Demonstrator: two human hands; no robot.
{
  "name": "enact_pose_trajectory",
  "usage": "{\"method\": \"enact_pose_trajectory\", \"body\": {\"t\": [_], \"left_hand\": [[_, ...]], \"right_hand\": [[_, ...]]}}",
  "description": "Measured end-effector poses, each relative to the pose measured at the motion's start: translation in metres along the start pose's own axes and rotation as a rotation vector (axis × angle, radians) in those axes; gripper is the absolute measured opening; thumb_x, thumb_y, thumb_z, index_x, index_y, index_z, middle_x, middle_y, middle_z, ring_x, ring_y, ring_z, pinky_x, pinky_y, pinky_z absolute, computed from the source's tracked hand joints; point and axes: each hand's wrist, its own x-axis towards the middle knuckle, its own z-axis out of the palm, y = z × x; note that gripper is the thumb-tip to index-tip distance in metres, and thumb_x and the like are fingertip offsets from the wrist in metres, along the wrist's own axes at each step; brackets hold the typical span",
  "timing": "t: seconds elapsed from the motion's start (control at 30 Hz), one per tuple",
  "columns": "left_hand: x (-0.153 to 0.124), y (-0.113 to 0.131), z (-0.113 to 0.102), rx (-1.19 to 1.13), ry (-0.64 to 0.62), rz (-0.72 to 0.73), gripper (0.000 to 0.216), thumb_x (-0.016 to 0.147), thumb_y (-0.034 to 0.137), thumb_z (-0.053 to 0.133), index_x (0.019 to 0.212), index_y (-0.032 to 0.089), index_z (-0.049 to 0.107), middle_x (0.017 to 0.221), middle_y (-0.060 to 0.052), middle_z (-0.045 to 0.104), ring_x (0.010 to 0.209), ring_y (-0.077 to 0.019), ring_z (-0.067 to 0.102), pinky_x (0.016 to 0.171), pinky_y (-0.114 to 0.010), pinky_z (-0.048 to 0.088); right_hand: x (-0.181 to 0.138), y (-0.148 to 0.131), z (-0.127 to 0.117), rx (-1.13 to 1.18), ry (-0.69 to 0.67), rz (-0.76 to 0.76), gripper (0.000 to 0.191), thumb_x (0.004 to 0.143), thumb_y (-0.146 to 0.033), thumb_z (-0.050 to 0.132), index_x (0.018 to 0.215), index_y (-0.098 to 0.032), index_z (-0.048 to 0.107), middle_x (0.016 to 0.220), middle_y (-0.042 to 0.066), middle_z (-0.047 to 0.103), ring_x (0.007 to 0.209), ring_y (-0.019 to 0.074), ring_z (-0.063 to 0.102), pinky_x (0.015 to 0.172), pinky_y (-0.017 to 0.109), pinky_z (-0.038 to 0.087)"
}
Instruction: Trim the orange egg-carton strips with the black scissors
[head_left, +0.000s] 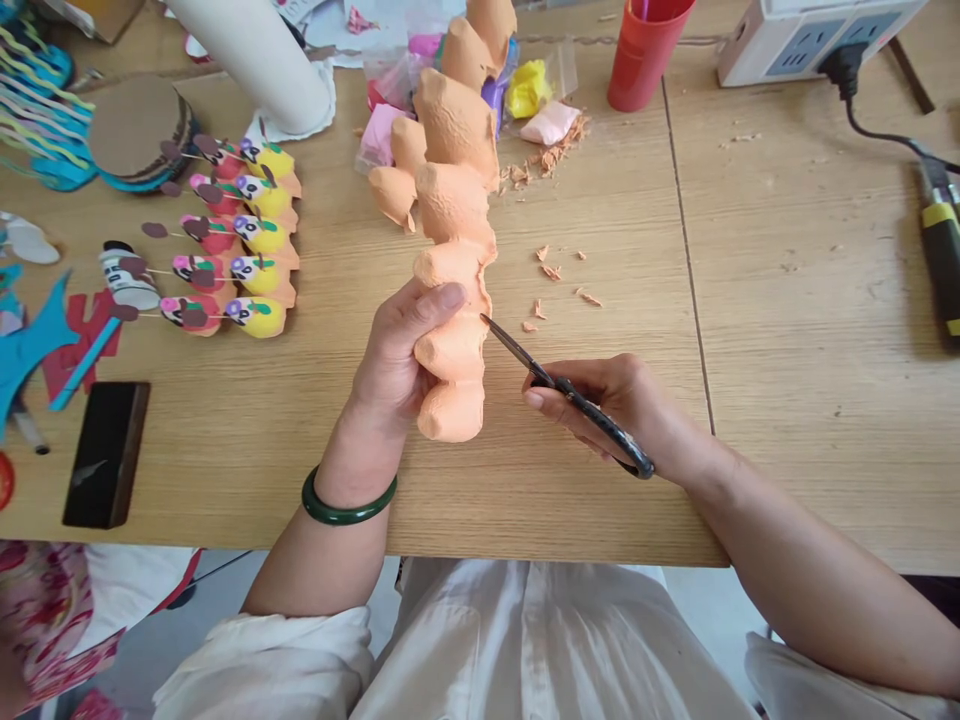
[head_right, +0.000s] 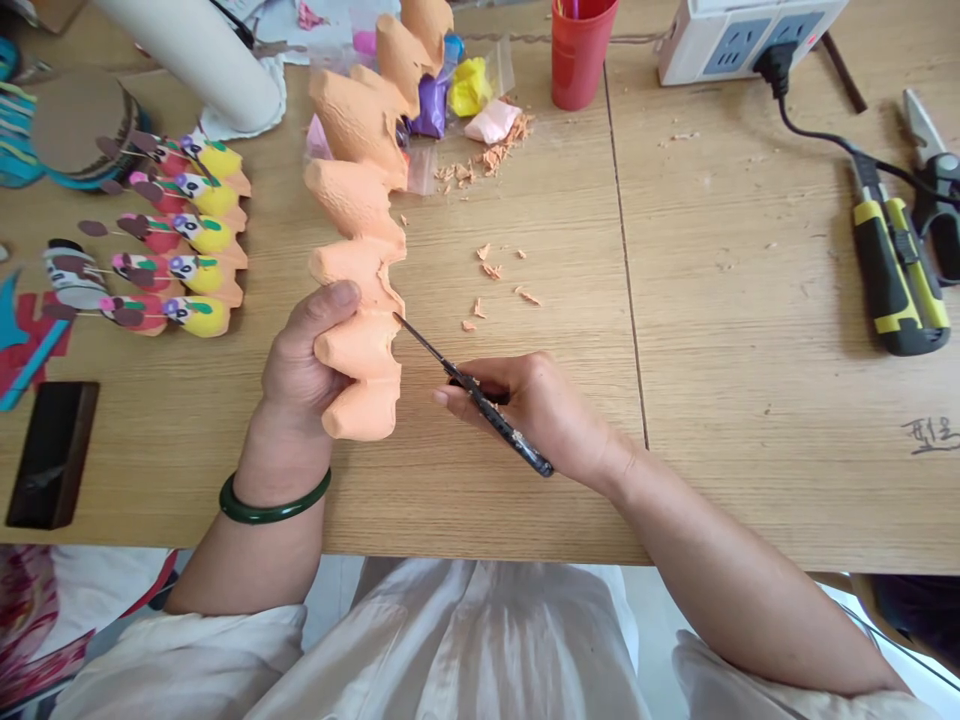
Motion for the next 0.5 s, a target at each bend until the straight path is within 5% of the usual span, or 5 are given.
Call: {"method": "enact_pose_trajectory", "body": {"t": [0.2,0.5], "left_hand": [[0.001,-0.003,0.001,0.005,-0.045,0.092,0.014,0.098,0.024,0.056,0.092,0.017,0.067,0.071,0.0,0.065,0.053,-0.0108,0.061,0.05,-0.021,0.047],[0.008,0.006,-0.006,-0.106,-0.145,-0.036,0.029,0.105,0.029,0.045,0.107,0.014,0.07,0.065,0.0,0.06,0.038,-0.0047,0.048,0.033,-0.012,0.035]], "right_hand": [[-0.003,-0.004,-0.002,0.259,-0.071,0.105,0.044,0.091,-0.058,0.073,0.081,-0.016,0.065,0.05,-0.009,0.038,0.039,0.0059,0.034,0.035,0.021,0.029],[0.001,-0.002,-0.005,0.572,-0.222,0.208,0.047,0.091,-0.06,0.072,0.095,-0.013,0.069,0.053,-0.009,0.041,0.036,0.0048,0.034,0.029,0.018,0.032]]}}
